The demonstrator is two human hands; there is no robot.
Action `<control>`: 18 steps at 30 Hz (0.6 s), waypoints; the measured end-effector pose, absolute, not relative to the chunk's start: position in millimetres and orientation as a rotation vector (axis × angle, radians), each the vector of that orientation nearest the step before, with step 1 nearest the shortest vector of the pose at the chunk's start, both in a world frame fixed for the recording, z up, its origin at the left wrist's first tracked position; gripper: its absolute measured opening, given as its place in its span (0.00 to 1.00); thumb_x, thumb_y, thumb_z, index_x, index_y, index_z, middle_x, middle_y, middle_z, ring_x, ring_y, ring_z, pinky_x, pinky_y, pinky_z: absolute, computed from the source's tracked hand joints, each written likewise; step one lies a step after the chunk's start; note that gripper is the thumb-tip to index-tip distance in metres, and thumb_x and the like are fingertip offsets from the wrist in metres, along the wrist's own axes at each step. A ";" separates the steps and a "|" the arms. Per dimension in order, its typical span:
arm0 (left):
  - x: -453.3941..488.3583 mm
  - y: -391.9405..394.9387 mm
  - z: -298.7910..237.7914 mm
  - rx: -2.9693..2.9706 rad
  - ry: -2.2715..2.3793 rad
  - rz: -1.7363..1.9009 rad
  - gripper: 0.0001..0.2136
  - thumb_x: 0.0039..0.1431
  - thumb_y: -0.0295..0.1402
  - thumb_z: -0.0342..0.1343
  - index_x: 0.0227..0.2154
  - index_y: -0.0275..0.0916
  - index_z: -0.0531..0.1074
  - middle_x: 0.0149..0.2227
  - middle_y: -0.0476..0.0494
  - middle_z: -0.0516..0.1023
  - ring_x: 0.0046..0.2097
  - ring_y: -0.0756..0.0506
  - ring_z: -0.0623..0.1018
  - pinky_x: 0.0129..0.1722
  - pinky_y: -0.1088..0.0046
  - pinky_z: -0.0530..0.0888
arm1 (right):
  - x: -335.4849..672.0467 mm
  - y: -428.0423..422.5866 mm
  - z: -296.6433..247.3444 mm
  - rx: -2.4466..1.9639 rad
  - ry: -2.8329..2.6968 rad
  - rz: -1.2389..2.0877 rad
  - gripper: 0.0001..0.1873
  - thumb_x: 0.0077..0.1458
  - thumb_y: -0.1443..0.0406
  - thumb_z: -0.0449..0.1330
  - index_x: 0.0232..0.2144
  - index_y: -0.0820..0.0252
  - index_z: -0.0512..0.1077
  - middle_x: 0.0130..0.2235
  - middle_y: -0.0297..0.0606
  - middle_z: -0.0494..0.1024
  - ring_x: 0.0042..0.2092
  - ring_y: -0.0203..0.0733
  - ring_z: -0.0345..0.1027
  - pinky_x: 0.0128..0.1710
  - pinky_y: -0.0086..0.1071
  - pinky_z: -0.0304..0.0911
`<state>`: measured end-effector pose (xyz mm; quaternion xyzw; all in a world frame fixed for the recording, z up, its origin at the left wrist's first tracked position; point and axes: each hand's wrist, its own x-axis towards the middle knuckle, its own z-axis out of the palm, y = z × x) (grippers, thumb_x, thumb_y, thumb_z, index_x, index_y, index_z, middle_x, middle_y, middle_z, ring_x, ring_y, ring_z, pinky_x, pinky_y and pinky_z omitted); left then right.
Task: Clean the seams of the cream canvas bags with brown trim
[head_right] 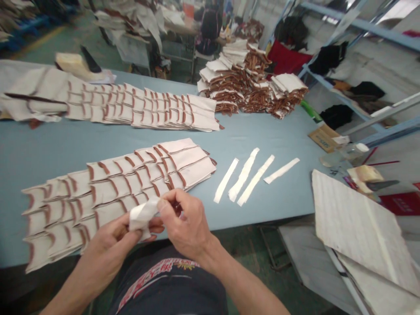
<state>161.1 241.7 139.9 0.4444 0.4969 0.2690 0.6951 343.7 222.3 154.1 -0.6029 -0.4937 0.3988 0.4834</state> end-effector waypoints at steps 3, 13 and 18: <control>153.0 231.7 133.6 1.042 1.155 0.569 0.11 0.61 0.37 0.63 0.40 0.40 0.88 0.37 0.41 0.92 0.40 0.37 0.88 0.50 0.63 0.83 | 344.8 233.4 151.3 -1.470 -1.135 0.962 0.14 0.65 0.55 0.61 0.30 0.55 0.70 0.28 0.30 0.74 0.30 0.36 0.66 0.32 0.31 0.64; 133.3 224.5 83.2 1.503 1.021 0.655 0.15 0.69 0.37 0.54 0.29 0.43 0.83 0.25 0.49 0.82 0.27 0.43 0.80 0.31 0.70 0.72 | 323.5 266.0 133.9 -1.335 -0.646 1.171 0.23 0.60 0.43 0.65 0.33 0.53 0.67 0.27 0.32 0.77 0.28 0.39 0.71 0.27 0.31 0.70; 130.5 220.4 79.5 1.569 0.888 0.679 0.15 0.70 0.35 0.55 0.30 0.44 0.83 0.24 0.49 0.82 0.26 0.44 0.78 0.33 0.71 0.72 | 329.4 286.6 124.7 -1.416 -0.555 1.025 0.25 0.59 0.42 0.64 0.30 0.53 0.63 0.25 0.29 0.73 0.21 0.33 0.63 0.22 0.28 0.63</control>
